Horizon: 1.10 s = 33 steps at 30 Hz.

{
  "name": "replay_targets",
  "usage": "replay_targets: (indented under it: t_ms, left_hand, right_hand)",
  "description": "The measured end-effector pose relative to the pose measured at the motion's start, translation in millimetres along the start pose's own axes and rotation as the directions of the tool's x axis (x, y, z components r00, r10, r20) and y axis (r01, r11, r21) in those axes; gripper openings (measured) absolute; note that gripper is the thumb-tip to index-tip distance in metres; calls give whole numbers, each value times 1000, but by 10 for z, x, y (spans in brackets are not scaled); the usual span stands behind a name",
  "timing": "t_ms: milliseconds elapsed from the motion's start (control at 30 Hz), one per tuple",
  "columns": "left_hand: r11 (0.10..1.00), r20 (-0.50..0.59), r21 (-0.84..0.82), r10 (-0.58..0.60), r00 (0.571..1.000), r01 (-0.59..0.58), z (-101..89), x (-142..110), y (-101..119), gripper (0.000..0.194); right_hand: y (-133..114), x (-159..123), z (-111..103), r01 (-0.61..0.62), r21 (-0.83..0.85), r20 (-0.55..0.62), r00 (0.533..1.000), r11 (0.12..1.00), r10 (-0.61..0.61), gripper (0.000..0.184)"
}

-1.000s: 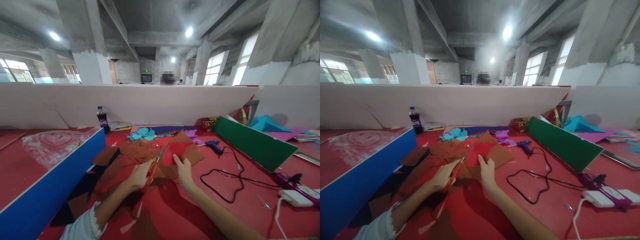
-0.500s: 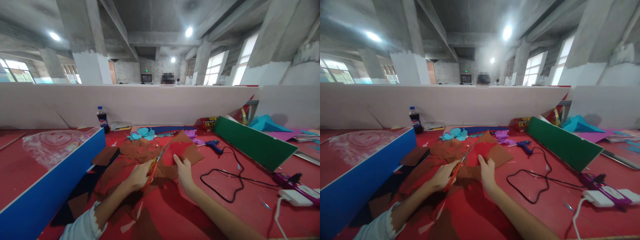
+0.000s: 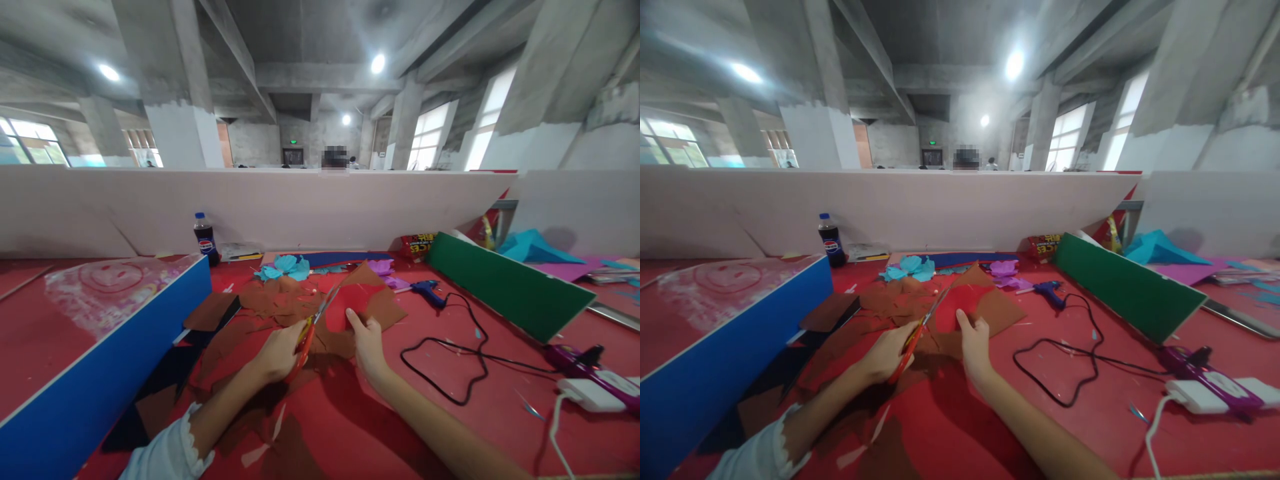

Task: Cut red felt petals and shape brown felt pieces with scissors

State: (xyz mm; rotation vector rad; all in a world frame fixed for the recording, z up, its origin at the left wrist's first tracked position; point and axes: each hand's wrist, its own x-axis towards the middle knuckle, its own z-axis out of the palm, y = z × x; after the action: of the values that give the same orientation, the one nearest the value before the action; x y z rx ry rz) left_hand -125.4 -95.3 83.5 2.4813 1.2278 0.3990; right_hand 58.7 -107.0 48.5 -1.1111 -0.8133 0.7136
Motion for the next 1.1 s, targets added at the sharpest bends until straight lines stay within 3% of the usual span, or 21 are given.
replay_targets:
  t_ms: [167, 333, 900, 1100]
  left_hand:
    - [1000, -25, -22, 19, 999, -19, 25, 3, -25, 35]
    - [1000, -13, -16, 1, 1000, -1, 26, 9, -11, 42]
    - [993, 10, 88, -83, 996, 82, -43, 0, 52, 46]
    - [995, -12, 88, -42, 999, 42, -28, 1, 28, 39]
  right_hand:
    - [-36, -18, 8, -23, 19, -12, 1000, 1000, 23, 26]
    - [-30, -12, 13, -1, -2, -35, 999, 1000, 1, 28]
    - [-11, 27, 10, 67, -21, 82, 995, 998, -65, 26]
    - [32, 33, 1, 69, -15, 89, 994, 998, -67, 25]
